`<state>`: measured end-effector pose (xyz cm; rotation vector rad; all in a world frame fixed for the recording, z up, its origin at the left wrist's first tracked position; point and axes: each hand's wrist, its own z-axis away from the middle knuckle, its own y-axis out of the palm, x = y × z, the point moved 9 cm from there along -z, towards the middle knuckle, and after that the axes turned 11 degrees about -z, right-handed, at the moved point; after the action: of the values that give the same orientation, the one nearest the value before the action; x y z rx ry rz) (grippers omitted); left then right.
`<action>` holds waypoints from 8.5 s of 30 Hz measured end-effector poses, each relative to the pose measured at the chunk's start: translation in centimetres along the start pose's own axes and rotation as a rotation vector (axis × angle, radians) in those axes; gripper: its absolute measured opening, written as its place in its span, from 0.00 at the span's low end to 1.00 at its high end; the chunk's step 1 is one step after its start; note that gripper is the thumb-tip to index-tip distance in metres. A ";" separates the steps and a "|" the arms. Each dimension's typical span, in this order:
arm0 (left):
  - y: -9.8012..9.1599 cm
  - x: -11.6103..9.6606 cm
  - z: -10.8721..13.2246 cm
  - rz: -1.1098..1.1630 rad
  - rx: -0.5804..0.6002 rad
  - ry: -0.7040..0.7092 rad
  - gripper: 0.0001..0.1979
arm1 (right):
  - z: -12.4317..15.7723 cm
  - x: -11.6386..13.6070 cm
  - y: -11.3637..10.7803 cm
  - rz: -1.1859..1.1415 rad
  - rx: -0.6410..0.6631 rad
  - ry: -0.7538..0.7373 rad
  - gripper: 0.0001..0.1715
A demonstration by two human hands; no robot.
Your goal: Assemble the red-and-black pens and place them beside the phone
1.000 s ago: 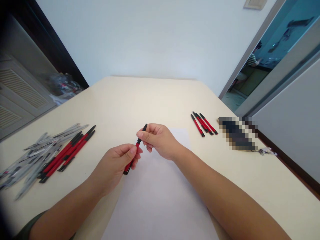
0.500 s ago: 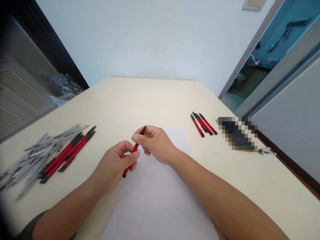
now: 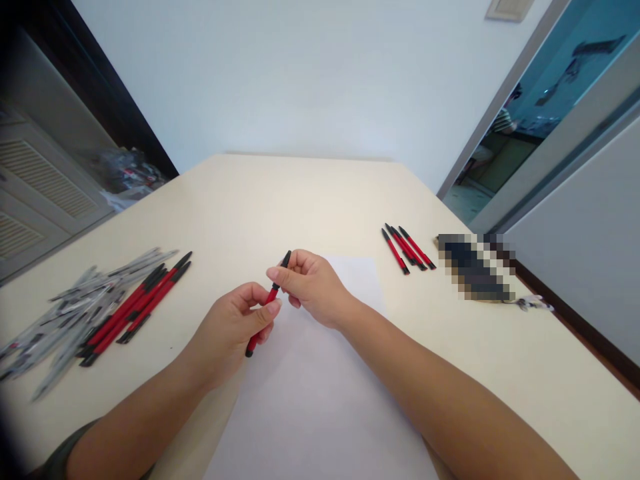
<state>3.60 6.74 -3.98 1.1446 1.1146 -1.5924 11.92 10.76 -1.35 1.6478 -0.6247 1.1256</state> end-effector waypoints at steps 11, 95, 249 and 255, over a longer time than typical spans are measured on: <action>-0.2 -0.2 0.1 -0.014 -0.016 -0.008 0.09 | -0.2 -0.1 0.0 -0.097 0.054 0.042 0.17; 0.9 0.4 0.1 0.074 0.132 -0.022 0.11 | -0.2 0.5 -0.3 -0.141 0.010 -0.065 0.12; 4.6 0.3 2.8 -1.396 0.253 0.305 0.36 | -2.6 3.7 -7.1 -0.276 -0.165 -0.012 0.39; 4.5 0.2 2.8 -1.390 0.241 0.310 0.36 | -3.3 2.7 -8.4 -0.211 -0.261 -0.079 0.24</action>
<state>7.31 2.94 -4.46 0.7142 2.2284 -2.6563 18.71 17.13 -2.43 1.4985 -0.6057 0.7949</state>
